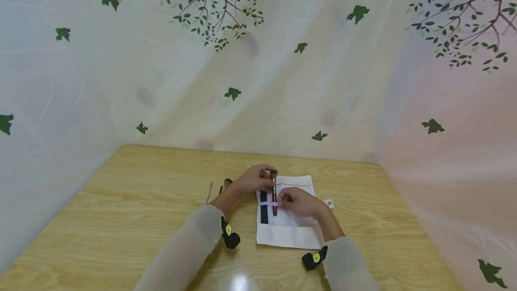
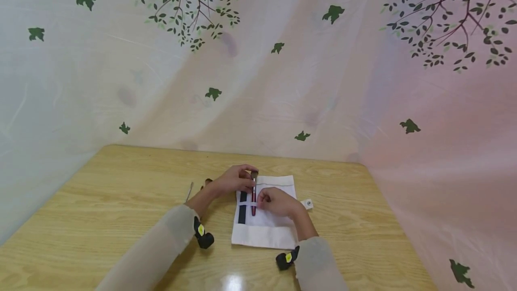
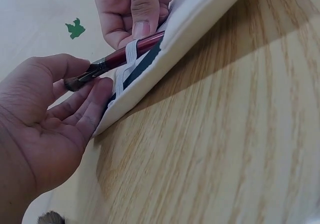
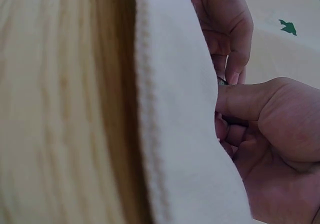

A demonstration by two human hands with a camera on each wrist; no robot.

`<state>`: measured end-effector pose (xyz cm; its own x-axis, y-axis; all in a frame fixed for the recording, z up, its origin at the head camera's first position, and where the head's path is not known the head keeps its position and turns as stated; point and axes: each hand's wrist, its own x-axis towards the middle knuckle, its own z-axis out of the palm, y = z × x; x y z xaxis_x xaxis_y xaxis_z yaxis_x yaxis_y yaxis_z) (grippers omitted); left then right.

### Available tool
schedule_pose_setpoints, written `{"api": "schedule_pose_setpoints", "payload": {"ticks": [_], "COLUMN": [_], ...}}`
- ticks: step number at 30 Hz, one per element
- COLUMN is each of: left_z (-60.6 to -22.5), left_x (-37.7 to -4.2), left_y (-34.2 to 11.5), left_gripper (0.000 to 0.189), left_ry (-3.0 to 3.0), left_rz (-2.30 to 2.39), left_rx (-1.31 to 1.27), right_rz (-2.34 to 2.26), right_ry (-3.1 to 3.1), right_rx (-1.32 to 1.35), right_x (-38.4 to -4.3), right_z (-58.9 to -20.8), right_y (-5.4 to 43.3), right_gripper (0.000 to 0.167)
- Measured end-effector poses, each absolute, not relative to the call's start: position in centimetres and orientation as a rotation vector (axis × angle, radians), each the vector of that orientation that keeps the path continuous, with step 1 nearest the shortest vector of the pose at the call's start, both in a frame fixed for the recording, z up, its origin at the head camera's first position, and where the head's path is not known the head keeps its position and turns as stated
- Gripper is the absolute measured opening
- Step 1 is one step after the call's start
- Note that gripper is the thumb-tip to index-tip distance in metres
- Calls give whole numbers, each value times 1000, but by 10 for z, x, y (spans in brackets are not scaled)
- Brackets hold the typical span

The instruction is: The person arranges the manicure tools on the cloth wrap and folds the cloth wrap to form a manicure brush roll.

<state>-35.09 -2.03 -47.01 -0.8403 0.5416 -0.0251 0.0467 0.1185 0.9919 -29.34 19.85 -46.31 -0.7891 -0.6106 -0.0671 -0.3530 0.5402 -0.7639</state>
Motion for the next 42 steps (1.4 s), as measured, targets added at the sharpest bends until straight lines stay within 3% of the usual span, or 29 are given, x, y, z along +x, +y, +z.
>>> {"api": "schedule_pose_setpoints", "payload": {"ticks": [33,42], "left_z": [-474,-475], "left_x": [-346,-346], "left_y": [-21,-18], "left_gripper": [36,15], "left_ry": [2201,2378], "left_rz": [1725,1535], "left_rx": [637,719], "right_rz": [-1079,-1094], "right_ry": [2484,2471], "right_rx": [-733,-740], "right_x": [-293,-293], "right_z": [-461,-460], "right_y": [197,197], "right_gripper": [15,14]}}
